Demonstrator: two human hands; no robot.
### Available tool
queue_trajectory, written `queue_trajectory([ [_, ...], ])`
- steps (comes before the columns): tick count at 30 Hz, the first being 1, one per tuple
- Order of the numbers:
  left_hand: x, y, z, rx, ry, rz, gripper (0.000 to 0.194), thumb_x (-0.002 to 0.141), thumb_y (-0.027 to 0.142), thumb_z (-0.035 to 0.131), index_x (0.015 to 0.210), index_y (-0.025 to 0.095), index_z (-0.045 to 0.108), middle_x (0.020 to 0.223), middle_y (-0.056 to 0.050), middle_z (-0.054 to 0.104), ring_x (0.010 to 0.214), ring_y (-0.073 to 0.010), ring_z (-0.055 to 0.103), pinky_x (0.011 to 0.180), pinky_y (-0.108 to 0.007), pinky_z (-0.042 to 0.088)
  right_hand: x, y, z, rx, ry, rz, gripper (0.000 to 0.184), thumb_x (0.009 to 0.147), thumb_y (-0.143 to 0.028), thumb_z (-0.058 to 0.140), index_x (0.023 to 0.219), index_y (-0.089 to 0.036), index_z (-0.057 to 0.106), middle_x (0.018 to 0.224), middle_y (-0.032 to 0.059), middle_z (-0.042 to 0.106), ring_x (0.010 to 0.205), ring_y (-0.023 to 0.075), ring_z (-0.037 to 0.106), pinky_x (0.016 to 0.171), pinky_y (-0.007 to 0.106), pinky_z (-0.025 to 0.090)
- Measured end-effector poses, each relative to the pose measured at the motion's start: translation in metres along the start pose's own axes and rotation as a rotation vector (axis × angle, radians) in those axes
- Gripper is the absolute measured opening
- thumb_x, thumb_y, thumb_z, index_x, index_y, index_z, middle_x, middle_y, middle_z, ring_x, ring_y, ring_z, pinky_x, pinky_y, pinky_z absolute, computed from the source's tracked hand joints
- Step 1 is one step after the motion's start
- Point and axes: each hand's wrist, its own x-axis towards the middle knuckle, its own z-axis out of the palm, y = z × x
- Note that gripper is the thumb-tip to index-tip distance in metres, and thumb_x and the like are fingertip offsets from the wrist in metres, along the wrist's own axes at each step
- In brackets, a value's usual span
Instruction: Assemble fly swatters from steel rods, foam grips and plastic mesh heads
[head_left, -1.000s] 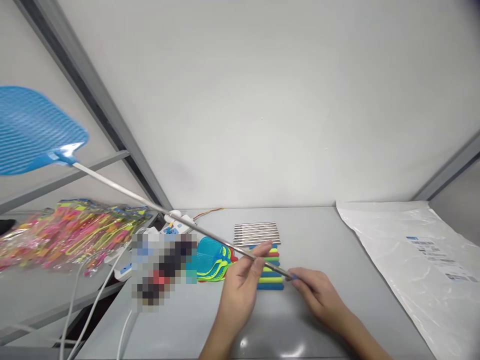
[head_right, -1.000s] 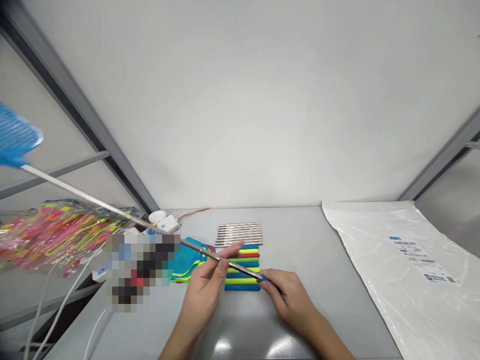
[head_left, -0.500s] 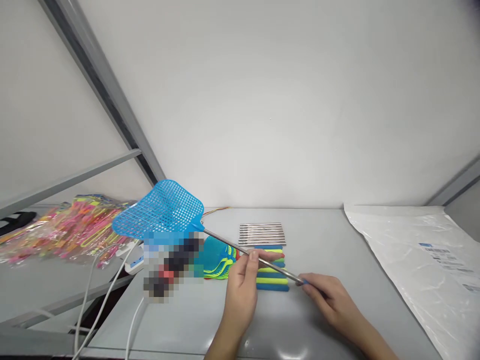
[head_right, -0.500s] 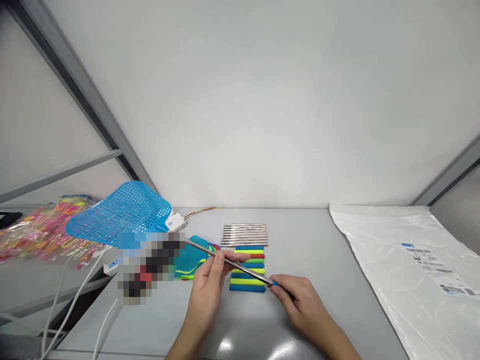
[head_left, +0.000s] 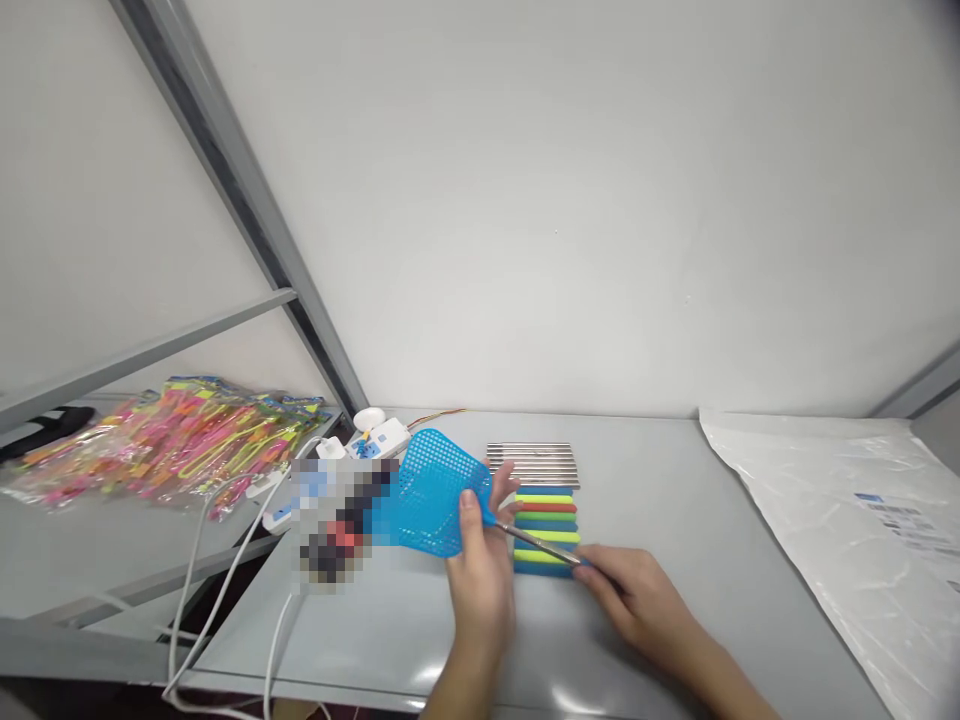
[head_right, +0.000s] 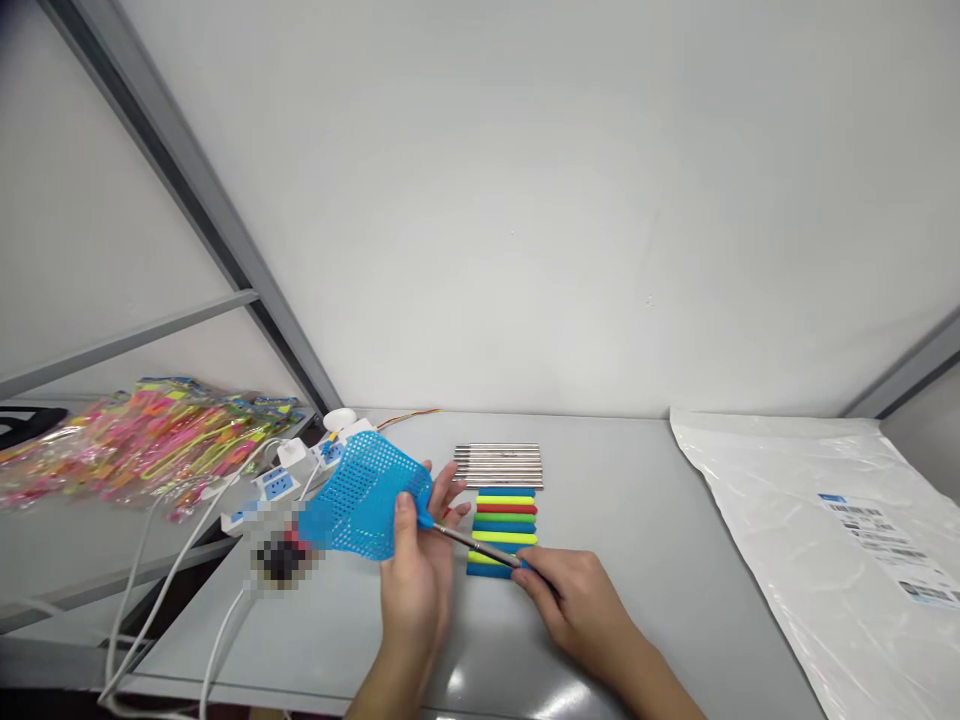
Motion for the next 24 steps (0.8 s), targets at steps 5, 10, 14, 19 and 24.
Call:
queue_trajectory([
  [5,-0.008,-0.008,-0.002,0.053,-0.091,-0.013,0.037,0.091,0.047,0.055,0.115,0.02,0.065,0.115,-0.01,0.07,0.105,-0.0204,0.064,0.088,-0.032,0.049,0.006,-0.006,0.001,0.112,-0.072,0.052,0.03,0.098,-0.035,0.039,0.1,-0.022,0.066,0.083,0.0036,0.072,0.073,0.0167,0.066,0.069,0.025,0.05],
  [10,0.008,0.014,-0.024,-0.053,0.068,0.102,0.037,0.089,0.048,0.058,0.117,0.025,0.064,0.113,-0.006,0.07,0.096,-0.019,0.067,0.085,-0.032,0.052,0.0,-0.004,0.002,0.095,-0.114,0.097,0.028,0.098,-0.036,0.04,0.102,-0.023,0.065,0.091,0.0043,0.072,0.08,0.0184,0.067,0.073,0.027,0.05],
  [14,0.008,0.015,-0.03,-0.002,0.222,0.195,0.036,0.087,0.047,0.061,0.113,0.022,0.066,0.104,-0.005,0.072,0.095,-0.0174,0.067,0.087,-0.029,0.052,0.002,-0.002,0.006,0.069,-0.101,0.095,0.027,0.098,-0.034,0.039,0.1,-0.024,0.065,0.089,0.003,0.072,0.077,0.0175,0.066,0.071,0.026,0.049],
  [19,-0.008,-0.004,-0.023,0.174,0.025,0.062,0.031,0.087,0.045,0.062,0.095,0.016,0.069,0.091,-0.006,0.073,0.089,-0.0187,0.068,0.087,-0.031,0.052,0.007,-0.007,0.008,0.102,-0.031,0.11,0.025,0.098,-0.035,0.04,0.098,-0.024,0.062,0.087,0.0021,0.071,0.074,0.0164,0.065,0.068,0.025,0.047],
  [24,-0.011,0.003,-0.021,0.435,-0.235,0.004,0.031,0.087,0.044,0.062,0.097,0.016,0.072,0.093,-0.008,0.073,0.091,-0.0228,0.067,0.083,-0.031,0.053,-0.007,-0.005,-0.004,0.167,-0.054,0.191,0.026,0.099,-0.038,0.037,0.1,-0.025,0.059,0.086,0.0004,0.068,0.075,0.0151,0.063,0.07,0.023,0.047],
])
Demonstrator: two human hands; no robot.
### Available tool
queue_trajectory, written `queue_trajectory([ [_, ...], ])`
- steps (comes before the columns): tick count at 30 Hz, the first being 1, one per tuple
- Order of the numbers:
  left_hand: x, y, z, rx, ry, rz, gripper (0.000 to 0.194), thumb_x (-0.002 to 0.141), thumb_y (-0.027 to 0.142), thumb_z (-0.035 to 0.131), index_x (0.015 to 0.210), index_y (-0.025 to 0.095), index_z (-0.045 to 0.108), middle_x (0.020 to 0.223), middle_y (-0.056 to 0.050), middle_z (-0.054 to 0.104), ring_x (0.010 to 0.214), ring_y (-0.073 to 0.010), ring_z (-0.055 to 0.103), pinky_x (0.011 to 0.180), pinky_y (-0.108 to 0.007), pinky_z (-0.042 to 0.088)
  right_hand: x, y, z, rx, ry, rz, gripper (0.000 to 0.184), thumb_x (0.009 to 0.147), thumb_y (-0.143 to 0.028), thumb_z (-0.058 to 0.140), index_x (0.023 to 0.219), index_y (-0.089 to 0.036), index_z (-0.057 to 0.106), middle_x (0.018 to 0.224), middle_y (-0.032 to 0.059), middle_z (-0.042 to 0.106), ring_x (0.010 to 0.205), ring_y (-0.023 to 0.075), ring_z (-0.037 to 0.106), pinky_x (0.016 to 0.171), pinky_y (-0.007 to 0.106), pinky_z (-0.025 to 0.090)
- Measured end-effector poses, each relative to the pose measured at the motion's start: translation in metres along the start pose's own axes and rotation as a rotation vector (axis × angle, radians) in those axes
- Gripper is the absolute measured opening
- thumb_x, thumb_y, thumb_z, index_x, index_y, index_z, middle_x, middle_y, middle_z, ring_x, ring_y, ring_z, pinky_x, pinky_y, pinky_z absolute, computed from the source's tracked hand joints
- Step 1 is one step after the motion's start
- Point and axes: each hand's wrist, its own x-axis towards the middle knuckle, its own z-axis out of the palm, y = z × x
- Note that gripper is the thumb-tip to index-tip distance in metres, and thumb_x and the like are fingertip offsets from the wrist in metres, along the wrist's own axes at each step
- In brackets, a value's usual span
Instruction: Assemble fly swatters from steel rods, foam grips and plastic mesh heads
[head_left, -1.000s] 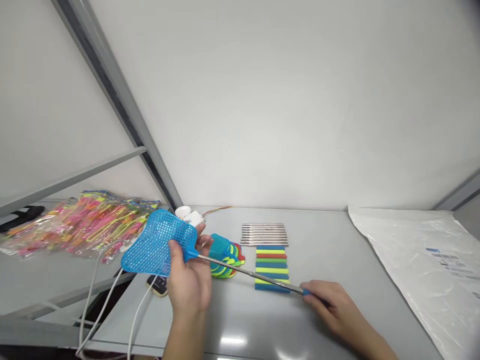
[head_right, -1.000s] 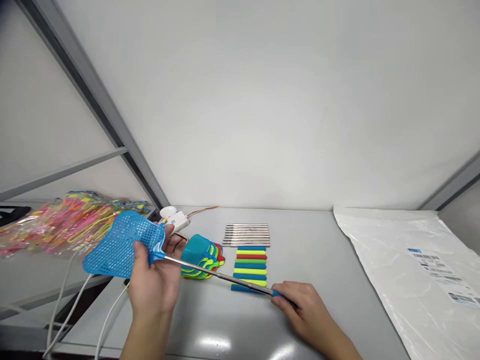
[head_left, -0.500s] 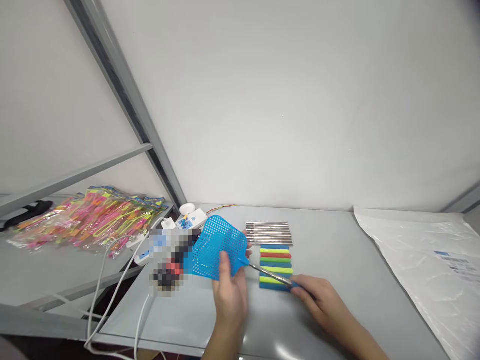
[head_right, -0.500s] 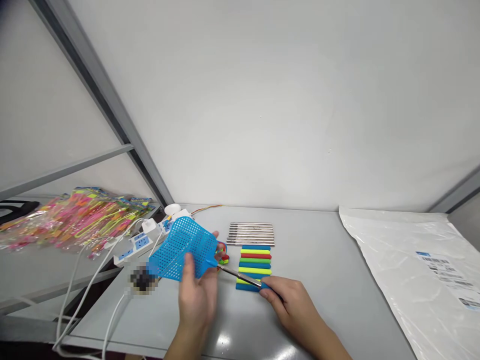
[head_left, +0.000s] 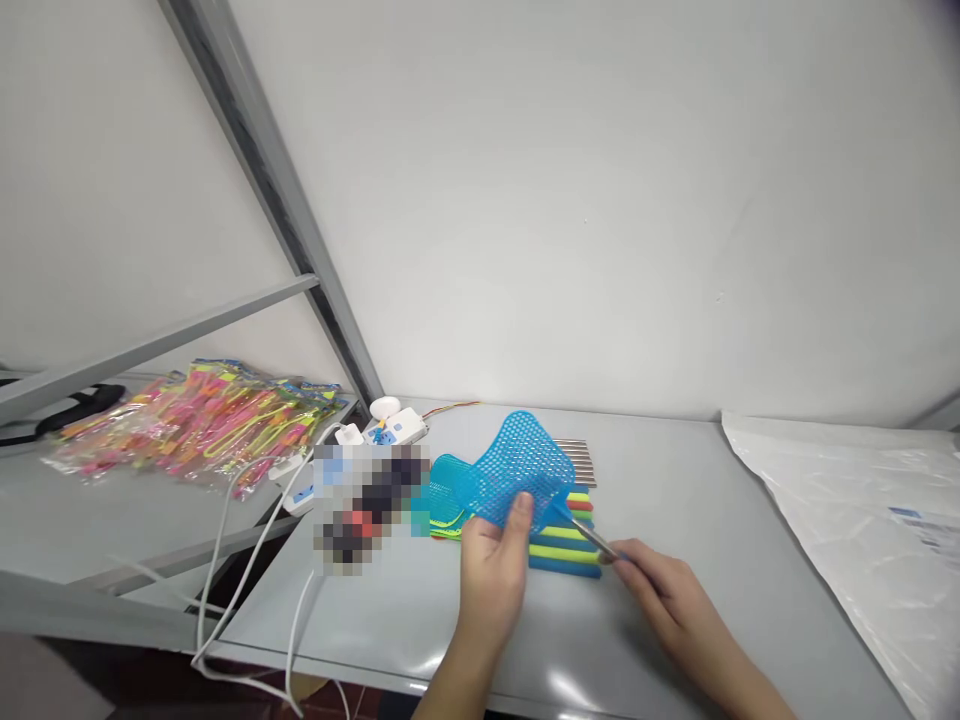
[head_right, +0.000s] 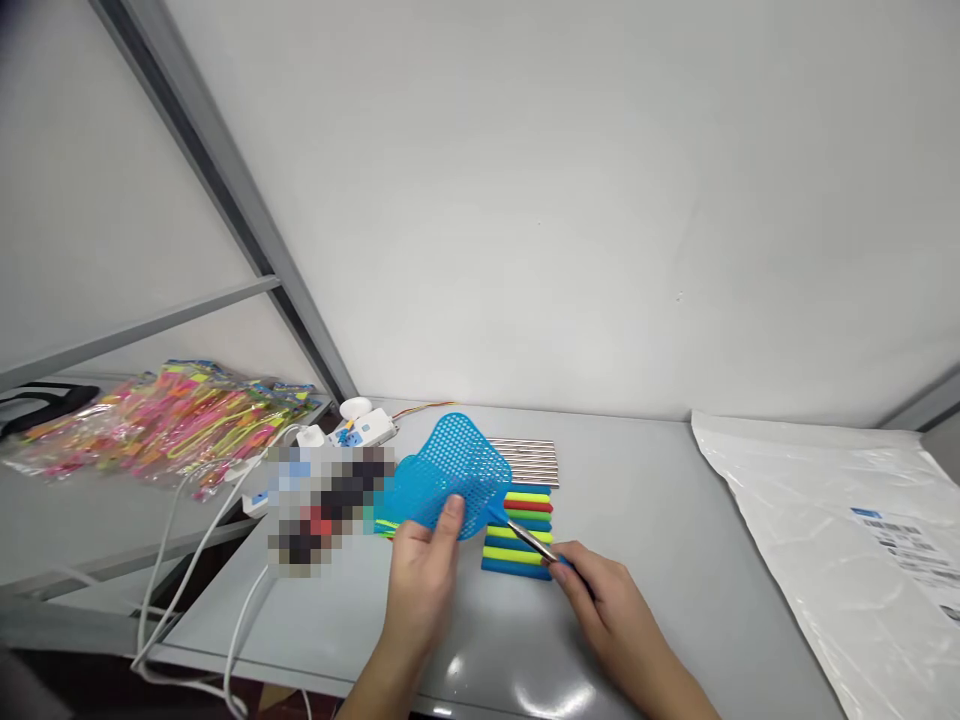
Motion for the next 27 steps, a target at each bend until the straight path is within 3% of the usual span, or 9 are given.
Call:
queue_trajectory([
  [2,0.0,0.004,-0.004,0.095,-0.209,-0.009,0.031,0.088,0.042,0.061,0.106,0.018,0.07,0.099,-0.008,0.073,0.094,-0.0236,0.067,0.084,-0.033,0.053,-0.008,0.012,-0.009,-0.016,0.071,0.08,0.027,0.098,-0.041,0.036,0.106,-0.025,0.056,0.078,-0.0005,0.065,0.068,0.0153,0.061,0.065,0.024,0.047],
  [4,0.0,0.004,-0.007,0.194,-0.325,0.039,0.03,0.091,0.038,0.058,0.114,0.021,0.067,0.107,-0.008,0.071,0.099,-0.0236,0.065,0.088,-0.036,0.051,-0.015,0.03,-0.021,-0.073,0.188,0.212,0.032,0.098,-0.046,0.033,0.11,-0.024,0.052,0.068,-0.002,0.061,0.06,0.0161,0.058,0.059,0.025,0.045],
  [8,0.004,-0.008,-0.014,0.515,-0.376,0.294,0.02,0.092,0.028,0.056,0.108,0.023,0.067,0.104,-0.008,0.07,0.098,-0.0231,0.063,0.088,-0.038,0.048,-0.015,0.062,-0.051,-0.361,0.303,0.563,0.037,0.096,-0.05,0.026,0.108,-0.023,0.049,0.069,0.0017,0.064,0.059,0.021,0.061,0.055,0.03,0.043],
  [11,0.009,-0.021,-0.02,0.735,-0.452,0.497,0.019,0.091,0.024,0.057,0.107,0.022,0.066,0.1,-0.007,0.07,0.094,-0.0232,0.061,0.086,-0.04,0.047,-0.005,0.072,-0.066,-0.59,0.253,0.724,0.04,0.096,-0.047,0.021,0.107,-0.021,0.049,0.072,0.0075,0.067,0.061,0.0258,0.063,0.053,0.033,0.04],
  [16,0.013,-0.034,-0.026,0.897,-0.494,0.639,0.019,0.09,0.021,0.057,0.108,0.02,0.064,0.094,-0.007,0.07,0.091,-0.0238,0.06,0.082,-0.041,0.048,0.01,0.074,-0.063,-0.729,0.13,0.719,0.036,0.097,-0.039,0.018,0.098,-0.019,0.048,0.077,0.0106,0.066,0.062,0.0265,0.062,0.052,0.034,0.038],
  [19,0.012,-0.035,-0.028,0.899,-0.474,0.67,0.019,0.09,0.02,0.057,0.107,0.02,0.064,0.091,-0.007,0.07,0.089,-0.0235,0.06,0.081,-0.04,0.049,0.012,0.076,-0.058,-0.732,0.123,0.701,0.035,0.097,-0.038,0.019,0.094,-0.019,0.048,0.089,0.0122,0.065,0.066,0.025,0.063,0.054,0.034,0.038],
  [23,0.011,-0.033,-0.032,0.912,-0.462,0.693,0.019,0.09,0.019,0.056,0.106,0.022,0.064,0.091,-0.007,0.071,0.087,-0.0233,0.061,0.08,-0.039,0.049,0.009,0.08,-0.06,-0.748,0.109,0.716,0.036,0.097,-0.041,0.022,0.099,-0.018,0.05,0.085,0.0111,0.065,0.067,0.0263,0.064,0.053,0.035,0.039],
  [27,0.012,-0.029,-0.044,0.933,-0.452,0.701,0.02,0.089,0.017,0.056,0.107,0.022,0.063,0.092,-0.007,0.071,0.087,-0.0233,0.059,0.082,-0.04,0.048,0.014,0.07,-0.062,-0.824,0.174,0.67,0.039,0.096,-0.044,0.025,0.108,-0.017,0.051,0.102,0.0145,0.064,0.079,0.0279,0.065,0.053,0.035,0.041],
])
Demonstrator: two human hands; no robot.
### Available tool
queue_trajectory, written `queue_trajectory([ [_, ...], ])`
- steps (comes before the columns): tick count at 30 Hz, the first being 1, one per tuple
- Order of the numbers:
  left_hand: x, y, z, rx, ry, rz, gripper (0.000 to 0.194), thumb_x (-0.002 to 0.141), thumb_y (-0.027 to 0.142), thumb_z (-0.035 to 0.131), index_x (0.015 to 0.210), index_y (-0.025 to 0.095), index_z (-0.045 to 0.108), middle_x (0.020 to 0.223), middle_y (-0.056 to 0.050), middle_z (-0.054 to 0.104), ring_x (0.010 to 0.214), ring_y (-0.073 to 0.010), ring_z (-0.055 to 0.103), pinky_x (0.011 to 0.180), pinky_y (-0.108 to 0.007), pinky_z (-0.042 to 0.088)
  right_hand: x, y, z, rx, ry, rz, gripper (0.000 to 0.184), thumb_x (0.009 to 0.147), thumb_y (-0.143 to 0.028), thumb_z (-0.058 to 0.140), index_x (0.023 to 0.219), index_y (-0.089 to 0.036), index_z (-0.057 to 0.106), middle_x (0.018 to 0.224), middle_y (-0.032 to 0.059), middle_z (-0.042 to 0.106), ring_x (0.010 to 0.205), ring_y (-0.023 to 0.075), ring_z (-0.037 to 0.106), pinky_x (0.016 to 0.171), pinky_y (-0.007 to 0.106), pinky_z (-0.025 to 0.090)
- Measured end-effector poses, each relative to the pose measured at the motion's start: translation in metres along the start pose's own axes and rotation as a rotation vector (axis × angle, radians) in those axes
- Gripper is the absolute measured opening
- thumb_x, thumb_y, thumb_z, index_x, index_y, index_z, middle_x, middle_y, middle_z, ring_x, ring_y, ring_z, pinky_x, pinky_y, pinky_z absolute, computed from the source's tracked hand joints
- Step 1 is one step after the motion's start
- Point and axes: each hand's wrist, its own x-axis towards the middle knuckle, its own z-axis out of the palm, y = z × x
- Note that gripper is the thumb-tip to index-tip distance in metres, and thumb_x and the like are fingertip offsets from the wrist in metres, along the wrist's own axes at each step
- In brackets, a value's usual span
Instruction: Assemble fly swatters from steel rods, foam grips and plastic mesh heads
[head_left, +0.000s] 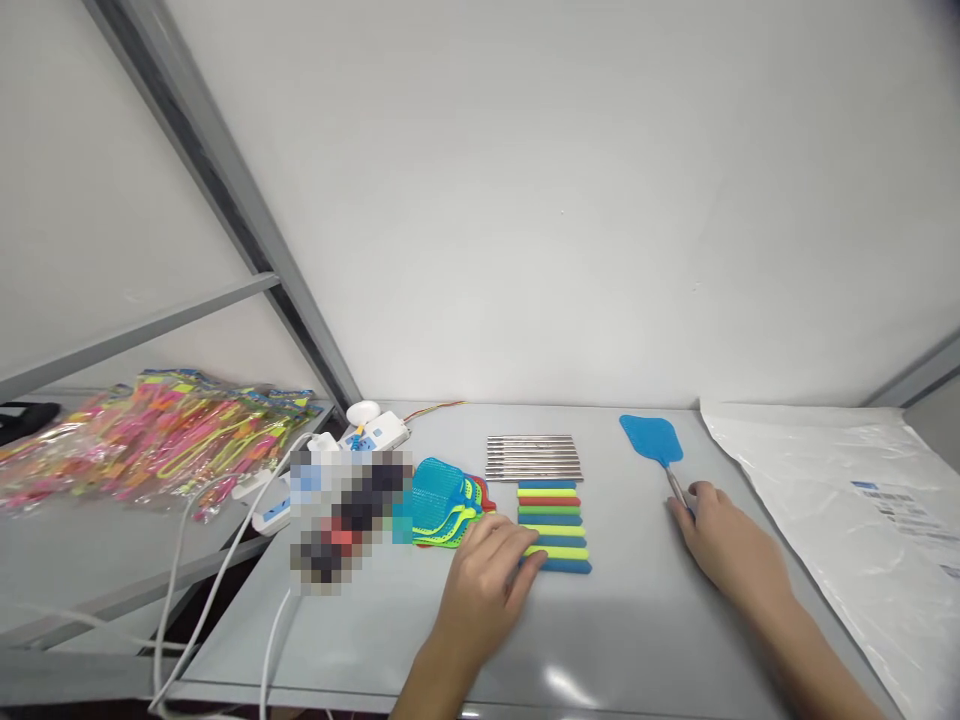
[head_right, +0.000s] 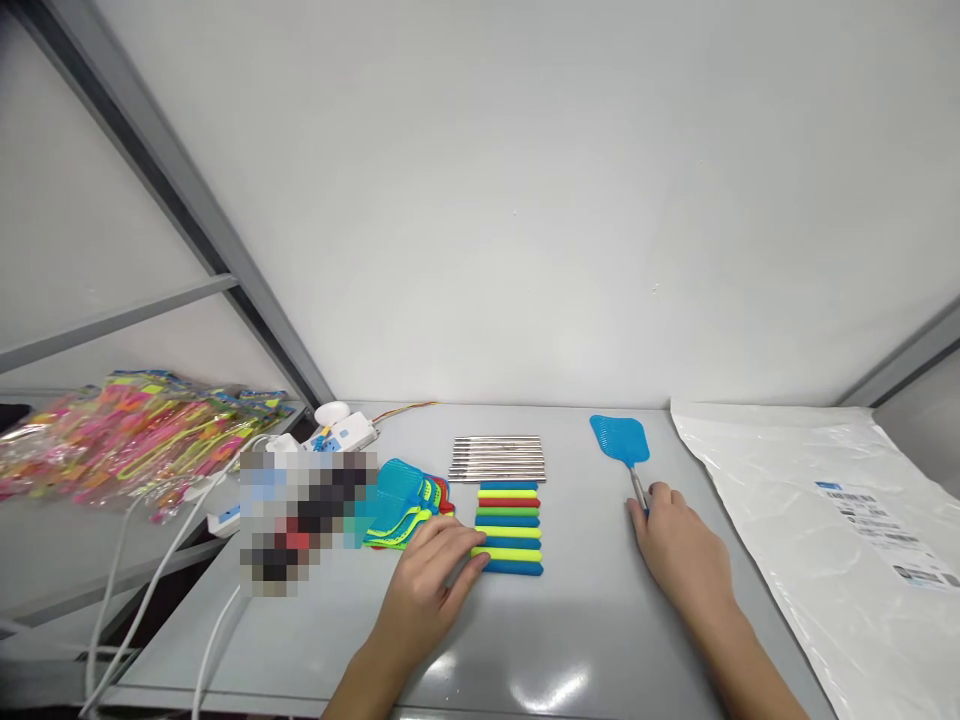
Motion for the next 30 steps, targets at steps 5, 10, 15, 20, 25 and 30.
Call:
queue_trajectory([
  [5,-0.008,-0.002,-0.003,0.039,-0.049,-0.023,0.018,0.09,0.019,0.058,0.107,0.022,0.063,0.094,-0.006,0.07,0.089,-0.0235,0.056,0.082,-0.04,0.047,0.01,-0.06,-0.02,0.032,0.044,-0.357,0.033,0.098,-0.038,0.028,0.103,-0.019,0.055,0.105,0.0116,0.065,0.078,0.0231,0.064,0.055,0.031,0.038],
  [10,-0.011,0.005,0.007,0.098,-0.124,-0.042,0.006,0.089,0.024,0.062,0.093,0.021,0.065,0.095,-0.005,0.068,0.09,-0.0233,0.053,0.083,-0.042,0.044,0.05,-0.148,-0.028,0.055,-0.014,-0.678,0.025,0.098,-0.031,0.037,0.098,-0.02,0.059,0.098,0.0067,0.065,0.082,0.018,0.063,0.064,0.027,0.039],
  [15,-0.016,0.001,0.011,0.138,-0.123,-0.069,0.007,0.086,0.026,0.066,0.087,0.02,0.063,0.1,-0.004,0.065,0.092,-0.0235,0.052,0.08,-0.041,0.045,0.095,-0.206,-0.023,0.038,-0.09,-0.862,0.025,0.098,-0.03,0.042,0.1,-0.018,0.064,0.104,0.0082,0.064,0.089,0.0185,0.062,0.073,0.028,0.045],
  [20,-0.018,-0.004,0.012,0.16,-0.115,-0.089,0.008,0.085,0.026,0.067,0.085,0.019,0.062,0.104,-0.004,0.063,0.094,-0.0233,0.05,0.079,-0.04,0.045,0.112,-0.225,-0.011,-0.02,-0.208,-0.984,0.03,0.093,-0.034,0.056,0.117,-0.018,0.059,0.118,0.0083,0.06,0.098,0.0199,0.062,0.083,0.04,0.053],
  [25,-0.018,-0.007,0.015,0.16,-0.115,-0.067,0.012,0.084,0.027,0.069,0.081,0.019,0.06,0.107,-0.003,0.062,0.094,-0.0225,0.05,0.079,-0.039,0.045,0.118,-0.23,-0.001,-0.055,-0.249,-1.012,0.032,0.093,-0.034,0.056,0.121,-0.018,0.057,0.123,0.0092,0.058,0.101,0.021,0.061,0.085,0.042,0.052],
  [30,-0.018,-0.006,0.013,0.142,-0.142,-0.11,0.019,0.08,0.028,0.073,0.083,0.018,0.057,0.111,-0.004,0.061,0.099,-0.0245,0.05,0.083,-0.042,0.046,0.121,-0.236,0.004,-0.035,-0.239,-0.981,0.033,0.092,-0.034,0.057,0.121,-0.018,0.056,0.123,0.0094,0.058,0.102,0.0212,0.061,0.085,0.042,0.052],
])
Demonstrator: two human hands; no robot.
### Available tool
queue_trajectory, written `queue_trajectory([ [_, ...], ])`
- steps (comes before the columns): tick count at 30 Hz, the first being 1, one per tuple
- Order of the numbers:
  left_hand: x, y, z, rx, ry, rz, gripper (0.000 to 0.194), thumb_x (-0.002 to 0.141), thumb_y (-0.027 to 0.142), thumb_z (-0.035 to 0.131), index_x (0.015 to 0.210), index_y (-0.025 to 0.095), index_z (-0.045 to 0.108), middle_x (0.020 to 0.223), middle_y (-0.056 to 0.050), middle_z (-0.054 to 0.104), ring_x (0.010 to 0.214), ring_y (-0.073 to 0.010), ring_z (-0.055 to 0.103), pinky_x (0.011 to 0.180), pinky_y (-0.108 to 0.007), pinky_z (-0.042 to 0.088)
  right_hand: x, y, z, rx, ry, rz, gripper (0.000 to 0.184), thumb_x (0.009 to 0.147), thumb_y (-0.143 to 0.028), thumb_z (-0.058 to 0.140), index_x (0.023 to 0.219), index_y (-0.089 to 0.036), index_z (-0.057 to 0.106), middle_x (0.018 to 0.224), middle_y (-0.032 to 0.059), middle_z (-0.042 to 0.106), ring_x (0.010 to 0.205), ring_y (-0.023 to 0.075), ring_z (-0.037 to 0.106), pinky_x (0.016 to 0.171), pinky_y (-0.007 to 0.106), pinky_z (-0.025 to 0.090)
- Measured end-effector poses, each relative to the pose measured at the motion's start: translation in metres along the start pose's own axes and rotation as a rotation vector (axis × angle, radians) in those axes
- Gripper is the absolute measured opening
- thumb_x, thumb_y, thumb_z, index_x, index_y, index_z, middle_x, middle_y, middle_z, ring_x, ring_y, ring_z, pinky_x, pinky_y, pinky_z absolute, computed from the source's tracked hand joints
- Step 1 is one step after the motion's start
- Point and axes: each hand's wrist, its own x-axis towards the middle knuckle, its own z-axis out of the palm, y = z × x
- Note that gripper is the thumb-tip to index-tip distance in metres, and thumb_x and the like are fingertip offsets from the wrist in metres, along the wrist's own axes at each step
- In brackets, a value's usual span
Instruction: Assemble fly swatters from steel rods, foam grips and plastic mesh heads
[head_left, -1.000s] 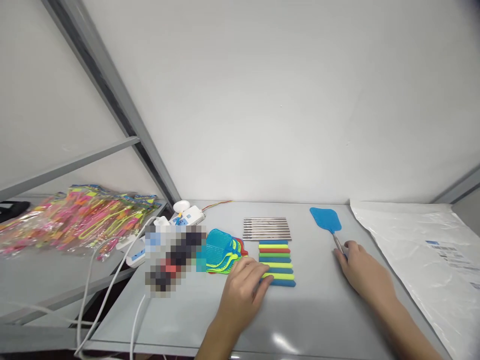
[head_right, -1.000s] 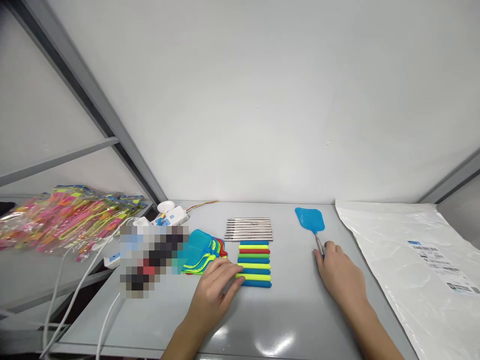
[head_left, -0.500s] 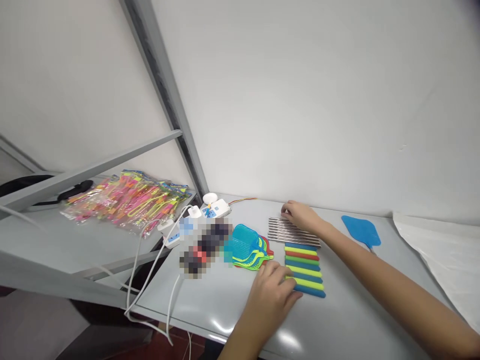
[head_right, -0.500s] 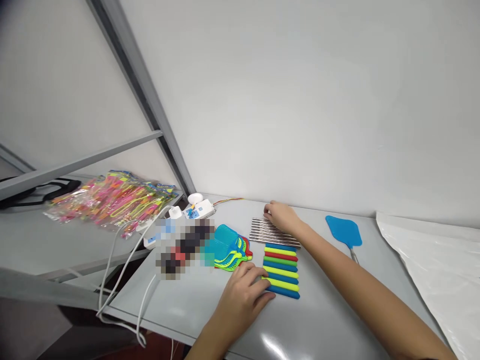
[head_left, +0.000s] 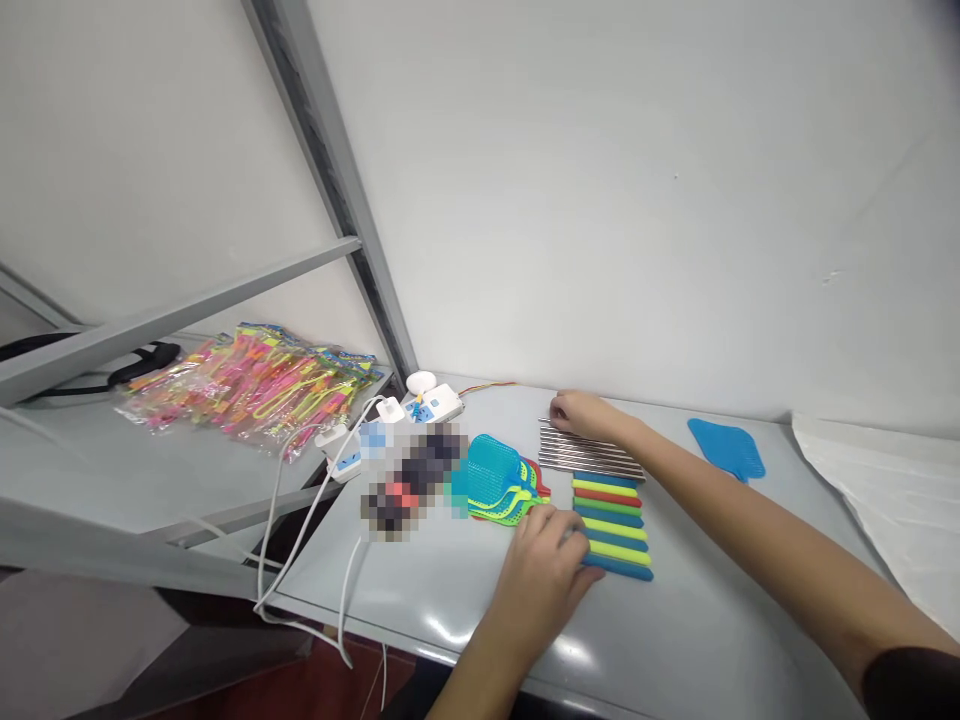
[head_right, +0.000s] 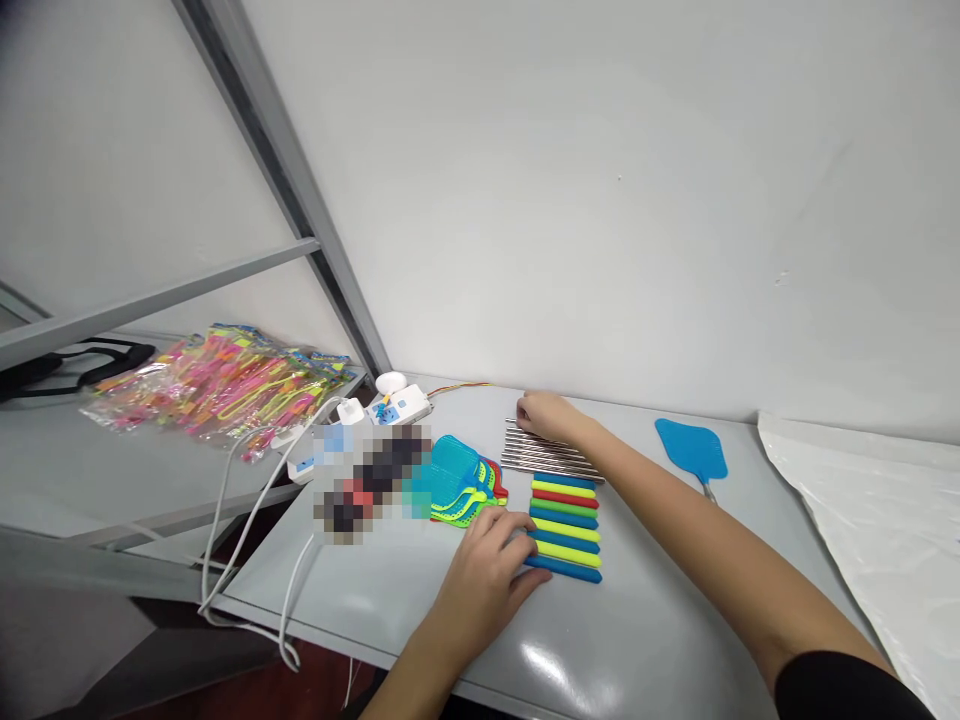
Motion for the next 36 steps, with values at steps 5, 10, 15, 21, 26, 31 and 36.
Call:
queue_trajectory([
  [5,-0.002,0.004,-0.004,0.019,-0.027,-0.039,0.025,0.075,0.028,0.078,0.086,0.019,0.057,0.118,-0.005,0.059,0.104,-0.0277,0.049,0.086,-0.045,0.045,-0.006,-0.005,-0.006,0.065,0.166,0.068,0.036,0.092,-0.034,0.058,0.122,-0.017,0.056,0.123,0.0098,0.058,0.103,0.0218,0.061,0.085,0.043,0.052],
  [10,-0.009,0.008,-0.01,0.023,-0.066,-0.036,0.018,0.082,0.021,0.07,0.094,0.021,0.058,0.121,-0.005,0.057,0.108,-0.0273,0.047,0.09,-0.045,0.043,-0.045,-0.011,-0.032,0.21,0.52,0.088,0.022,0.093,-0.026,0.051,0.11,-0.014,0.056,0.098,0.0088,0.063,0.08,0.0194,0.062,0.071,0.035,0.051],
  [15,-0.014,0.011,-0.017,0.016,-0.093,-0.007,0.01,0.087,0.017,0.062,0.095,0.021,0.058,0.111,-0.005,0.061,0.101,-0.025,0.05,0.085,-0.042,0.042,-0.109,-0.018,-0.041,0.432,0.984,-0.015,0.015,0.089,-0.022,0.044,0.103,-0.024,0.04,0.087,0.0018,0.052,0.068,0.0156,0.052,0.065,0.031,0.044],
  [21,-0.002,0.029,-0.038,-0.037,0.06,0.059,0.003,0.094,0.019,0.053,0.094,0.019,0.056,0.084,-0.002,0.06,0.08,-0.0178,0.052,0.073,-0.033,0.037,-0.164,-0.05,-0.032,0.82,1.281,-0.086,0.005,0.096,-0.027,0.037,0.1,-0.028,0.035,0.075,-0.0041,0.041,0.053,0.0108,0.04,0.049,0.025,0.035],
  [26,0.017,0.048,-0.05,0.067,0.17,0.158,0.008,0.092,0.021,0.056,0.084,0.018,0.058,0.076,-0.001,0.061,0.072,-0.0168,0.049,0.067,-0.032,0.03,-0.188,-0.081,-0.046,1.488,1.215,-0.05,0.02,0.097,-0.032,0.043,0.079,-0.024,0.042,0.062,-0.0074,0.032,0.044,0.0068,0.028,0.04,0.022,0.022],
  [31,0.026,0.048,-0.032,0.135,0.211,0.278,0.025,0.09,0.035,0.062,0.073,0.017,0.056,0.064,0.001,0.058,0.066,-0.0157,0.049,0.066,-0.032,0.027,-0.196,-0.098,-0.056,1.743,1.124,-0.09,0.031,0.097,-0.035,0.042,0.069,-0.022,0.04,0.057,-0.0076,0.029,0.04,0.0059,0.023,0.037,0.021,0.018],
  [36,0.029,0.043,-0.008,0.122,0.237,0.268,0.031,0.088,0.042,0.063,0.071,0.017,0.057,0.062,0.001,0.059,0.064,-0.0151,0.049,0.066,-0.032,0.027,-0.198,-0.109,-0.058,1.811,1.09,-0.174,0.034,0.098,-0.038,0.04,0.068,-0.022,0.038,0.057,-0.0073,0.029,0.041,0.0064,0.021,0.037,0.021,0.017],
])
